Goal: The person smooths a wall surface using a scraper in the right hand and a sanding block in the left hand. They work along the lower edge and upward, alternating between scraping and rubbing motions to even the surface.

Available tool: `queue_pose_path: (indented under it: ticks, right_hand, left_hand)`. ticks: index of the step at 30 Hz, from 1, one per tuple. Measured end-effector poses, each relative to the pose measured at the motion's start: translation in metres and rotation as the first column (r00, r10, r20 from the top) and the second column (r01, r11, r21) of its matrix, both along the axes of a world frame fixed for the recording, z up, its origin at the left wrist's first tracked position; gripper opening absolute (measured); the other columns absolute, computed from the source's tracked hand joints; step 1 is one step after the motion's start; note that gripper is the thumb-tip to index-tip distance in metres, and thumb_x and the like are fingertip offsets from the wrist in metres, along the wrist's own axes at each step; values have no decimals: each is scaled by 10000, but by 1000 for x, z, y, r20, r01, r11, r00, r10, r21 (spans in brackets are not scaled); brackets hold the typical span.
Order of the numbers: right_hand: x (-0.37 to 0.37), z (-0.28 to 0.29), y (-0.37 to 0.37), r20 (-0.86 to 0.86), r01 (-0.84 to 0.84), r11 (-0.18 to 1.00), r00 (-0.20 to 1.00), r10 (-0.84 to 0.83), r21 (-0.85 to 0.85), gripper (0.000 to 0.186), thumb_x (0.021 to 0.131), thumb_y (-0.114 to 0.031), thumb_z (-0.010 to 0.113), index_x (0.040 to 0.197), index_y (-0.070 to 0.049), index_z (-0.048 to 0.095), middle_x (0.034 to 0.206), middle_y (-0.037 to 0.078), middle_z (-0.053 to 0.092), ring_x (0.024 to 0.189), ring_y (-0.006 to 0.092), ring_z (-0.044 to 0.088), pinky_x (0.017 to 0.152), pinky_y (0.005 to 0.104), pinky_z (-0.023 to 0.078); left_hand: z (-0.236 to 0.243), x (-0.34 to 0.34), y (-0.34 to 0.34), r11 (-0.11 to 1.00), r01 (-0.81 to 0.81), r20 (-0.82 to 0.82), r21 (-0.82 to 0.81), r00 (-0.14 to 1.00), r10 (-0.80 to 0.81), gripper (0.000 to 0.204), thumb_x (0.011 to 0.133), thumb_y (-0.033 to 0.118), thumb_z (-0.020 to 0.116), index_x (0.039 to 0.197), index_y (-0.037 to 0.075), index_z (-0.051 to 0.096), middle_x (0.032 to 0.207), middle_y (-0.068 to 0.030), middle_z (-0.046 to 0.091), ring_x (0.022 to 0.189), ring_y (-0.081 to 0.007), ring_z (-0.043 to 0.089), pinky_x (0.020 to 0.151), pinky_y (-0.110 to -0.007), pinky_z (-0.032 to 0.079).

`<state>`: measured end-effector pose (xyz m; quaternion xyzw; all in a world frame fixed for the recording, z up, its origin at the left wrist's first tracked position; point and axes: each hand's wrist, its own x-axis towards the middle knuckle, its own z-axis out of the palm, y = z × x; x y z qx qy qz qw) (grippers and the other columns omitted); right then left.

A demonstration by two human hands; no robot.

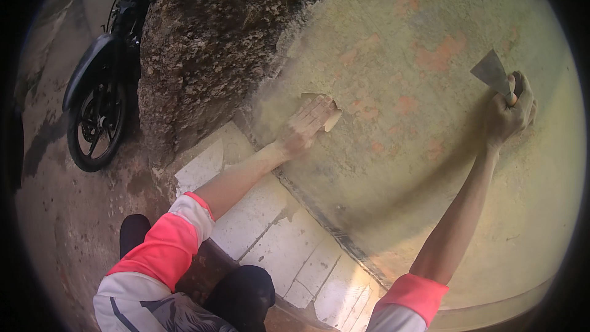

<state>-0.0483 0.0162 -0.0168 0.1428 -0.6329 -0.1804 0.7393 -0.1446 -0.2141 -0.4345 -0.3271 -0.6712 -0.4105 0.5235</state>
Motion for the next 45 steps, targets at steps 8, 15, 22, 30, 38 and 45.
queue_pose_path:
  ticks: [8, 15, 22, 30, 38, 45]
  right_hand:
    - [0, 9, 7, 29, -52, 998, 998, 53, -44, 236, 995, -325, 706, 1157, -165, 768, 1079, 0, 781, 1114, 213, 644, 1069, 355, 410]
    - [-8, -3, 6, 9, -45, 997, 999, 46, -55, 231, 997, -327, 707, 1154, -169, 770, 1095, -4, 779, 1125, 206, 640, 1068, 361, 417]
    - [-10, -8, 0, 3, -57, 994, 998, 58, -93, 236, 997, -332, 705, 1152, -166, 769, 1107, -3, 776, 1137, 217, 641, 1080, 374, 413]
    - [-11, -6, 8, 10, -43, 995, 999, 44, -88, 236, 998, -336, 699, 1157, -177, 772, 1123, 1, 776, 1168, 225, 639, 1088, 373, 412]
    - [-11, 9, 12, 31, -89, 996, 995, 90, -26, 243, 997, -335, 706, 1155, -163, 776, 1101, 4, 787, 1164, 235, 654, 1055, 376, 454]
    - [-10, 3, 7, 3, -36, 997, 999, 36, -62, 252, 998, -342, 708, 1166, -166, 775, 1110, -2, 784, 1175, 233, 650, 1079, 379, 435]
  left_hand:
    - [8, 5, 7, 989, 16, 110, 146, 993, -33, 607, 1021, 40, 545, 1606, 34, 385, 1691, -183, 322, 1549, -396, 321, 1269, -493, 295]
    - [-6, 19, 14, 976, -39, 163, 215, 987, 4, 630, 1015, 70, 568, 1616, 55, 379, 1682, -161, 354, 1542, -364, 353, 1267, -470, 310]
    - [-6, 6, 16, 898, -189, 250, 398, 964, 92, 634, 999, 102, 595, 1606, 83, 414, 1666, -134, 398, 1537, -331, 377, 1274, -499, 298]
    - [-21, -1, 6, 671, -206, 403, 712, 902, -152, 608, 1053, 135, 538, 1627, 50, 355, 1704, -150, 314, 1571, -350, 298, 1282, -489, 276]
    - [-70, 30, 49, 925, -156, 365, 346, 931, 20, 584, 1095, 125, 434, 1646, 13, 274, 1729, -198, 208, 1589, -400, 209, 1288, -469, 240]
    - [-65, 53, 66, 949, -113, 375, 293, 927, -5, 572, 1105, 136, 423, 1640, -8, 277, 1729, -209, 201, 1589, -409, 206, 1289, -488, 228]
